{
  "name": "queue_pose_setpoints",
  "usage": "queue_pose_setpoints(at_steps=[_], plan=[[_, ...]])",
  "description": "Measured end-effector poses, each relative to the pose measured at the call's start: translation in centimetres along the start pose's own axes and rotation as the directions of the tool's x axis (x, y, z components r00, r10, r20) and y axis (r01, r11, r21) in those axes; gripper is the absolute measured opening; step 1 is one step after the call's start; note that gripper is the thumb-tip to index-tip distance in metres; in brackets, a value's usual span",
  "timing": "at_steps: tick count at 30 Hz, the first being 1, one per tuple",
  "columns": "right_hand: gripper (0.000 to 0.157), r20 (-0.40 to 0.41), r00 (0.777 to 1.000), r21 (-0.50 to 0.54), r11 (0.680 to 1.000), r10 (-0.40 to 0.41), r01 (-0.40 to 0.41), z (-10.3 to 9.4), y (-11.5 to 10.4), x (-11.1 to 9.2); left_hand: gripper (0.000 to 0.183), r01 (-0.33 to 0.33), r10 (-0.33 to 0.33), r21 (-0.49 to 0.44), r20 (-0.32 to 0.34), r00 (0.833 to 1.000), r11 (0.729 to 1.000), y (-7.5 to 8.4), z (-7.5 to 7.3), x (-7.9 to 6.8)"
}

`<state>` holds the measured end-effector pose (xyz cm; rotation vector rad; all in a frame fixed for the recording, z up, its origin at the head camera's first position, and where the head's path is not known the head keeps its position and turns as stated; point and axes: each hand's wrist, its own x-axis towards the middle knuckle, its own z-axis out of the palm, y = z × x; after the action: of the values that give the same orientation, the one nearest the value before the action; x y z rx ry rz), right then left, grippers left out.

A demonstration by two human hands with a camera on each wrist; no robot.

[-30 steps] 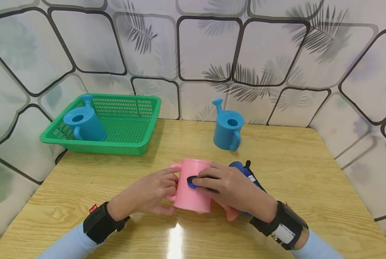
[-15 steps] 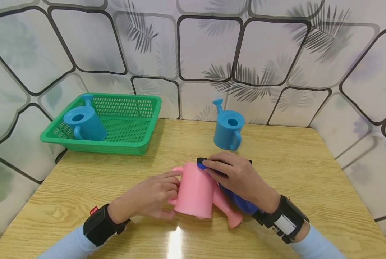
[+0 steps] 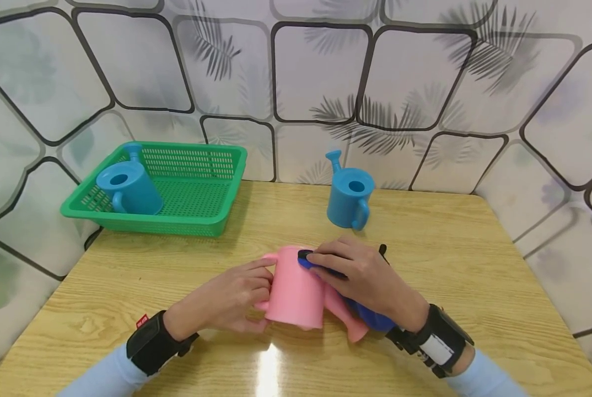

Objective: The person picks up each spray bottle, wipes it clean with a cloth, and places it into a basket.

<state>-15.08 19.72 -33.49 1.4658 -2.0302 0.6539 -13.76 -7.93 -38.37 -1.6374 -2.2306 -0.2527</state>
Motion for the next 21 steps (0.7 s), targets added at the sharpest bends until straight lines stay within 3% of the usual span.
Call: queue_pose_setpoints(at_steps=[9,12,17,21], plan=[[0.023,0.048,0.996,0.077,0.994,-0.076,0.072,0.6,-2.1,0.3,0.031,0.016,-0.016,-0.018,-0.023,1.000,1.000,-0.8,-0.2,-0.1],[0.028,0.083,0.994,0.115,0.991,-0.077,0.068,0.7,-2.9,0.3,0.030,0.012,-0.013,-0.015,-0.037,0.999,1.000,-1.0,-0.3,-0.3],[0.019,0.091,0.992,0.150,0.986,-0.092,0.078,0.9,-3.6,0.4,0.029,0.016,-0.017,-0.019,-0.053,0.998,1.000,-1.2,-0.4,-0.4],[0.022,0.097,0.989,0.155,0.983,-0.110,0.095,1.0,-3.8,0.3,0.025,0.017,-0.019,-0.026,-0.063,0.998,1.000,-1.3,-0.5,-0.5]])
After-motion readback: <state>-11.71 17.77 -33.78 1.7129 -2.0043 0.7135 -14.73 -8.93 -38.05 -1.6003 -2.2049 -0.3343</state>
